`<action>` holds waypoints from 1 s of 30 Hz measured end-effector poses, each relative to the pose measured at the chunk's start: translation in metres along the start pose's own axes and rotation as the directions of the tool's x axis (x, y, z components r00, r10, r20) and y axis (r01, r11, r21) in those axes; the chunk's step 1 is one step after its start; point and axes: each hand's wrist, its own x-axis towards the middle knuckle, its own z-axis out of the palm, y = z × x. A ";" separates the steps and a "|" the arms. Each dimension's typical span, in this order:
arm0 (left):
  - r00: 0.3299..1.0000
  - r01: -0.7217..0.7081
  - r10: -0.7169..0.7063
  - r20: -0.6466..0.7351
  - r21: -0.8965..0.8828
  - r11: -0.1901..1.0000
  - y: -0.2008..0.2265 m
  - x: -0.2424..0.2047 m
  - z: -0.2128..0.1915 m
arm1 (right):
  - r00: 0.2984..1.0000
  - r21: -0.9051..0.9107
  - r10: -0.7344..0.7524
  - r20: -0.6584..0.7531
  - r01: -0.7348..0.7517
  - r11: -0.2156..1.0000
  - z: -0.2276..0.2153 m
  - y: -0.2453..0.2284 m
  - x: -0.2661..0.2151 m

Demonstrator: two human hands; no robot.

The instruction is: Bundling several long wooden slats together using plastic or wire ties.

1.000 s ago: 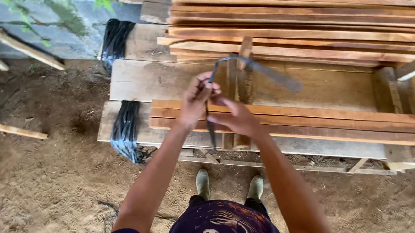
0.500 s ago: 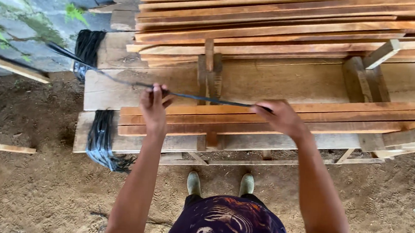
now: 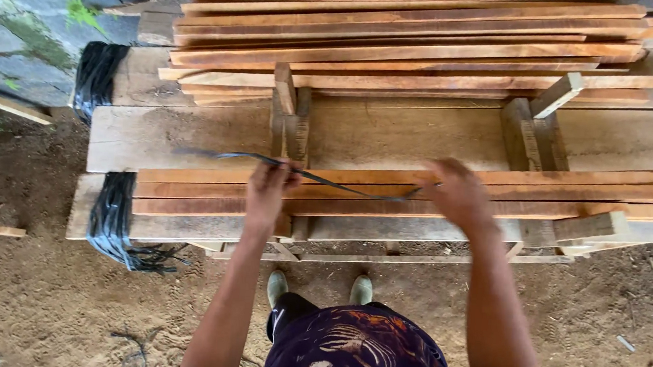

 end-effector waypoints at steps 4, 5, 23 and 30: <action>0.993 0.006 -0.012 0.119 0.047 0.999 -0.030 -0.017 0.062 | 0.995 0.377 -0.006 0.103 -0.034 0.926 0.034 -0.049 0.018; 0.990 -0.013 0.011 0.142 0.018 1.000 -0.032 -0.023 0.078 | 0.974 0.439 -0.021 0.224 -0.082 0.895 0.064 -0.037 0.026; 0.771 -0.567 0.313 0.555 0.821 -0.059 -0.101 0.006 0.067 | 0.950 -0.228 0.310 0.023 -0.297 0.927 0.173 0.079 0.081; 0.728 -0.604 0.394 0.561 0.797 -0.019 -0.121 0.016 0.062 | 0.899 -0.302 0.392 0.197 -0.325 0.897 0.173 0.084 0.085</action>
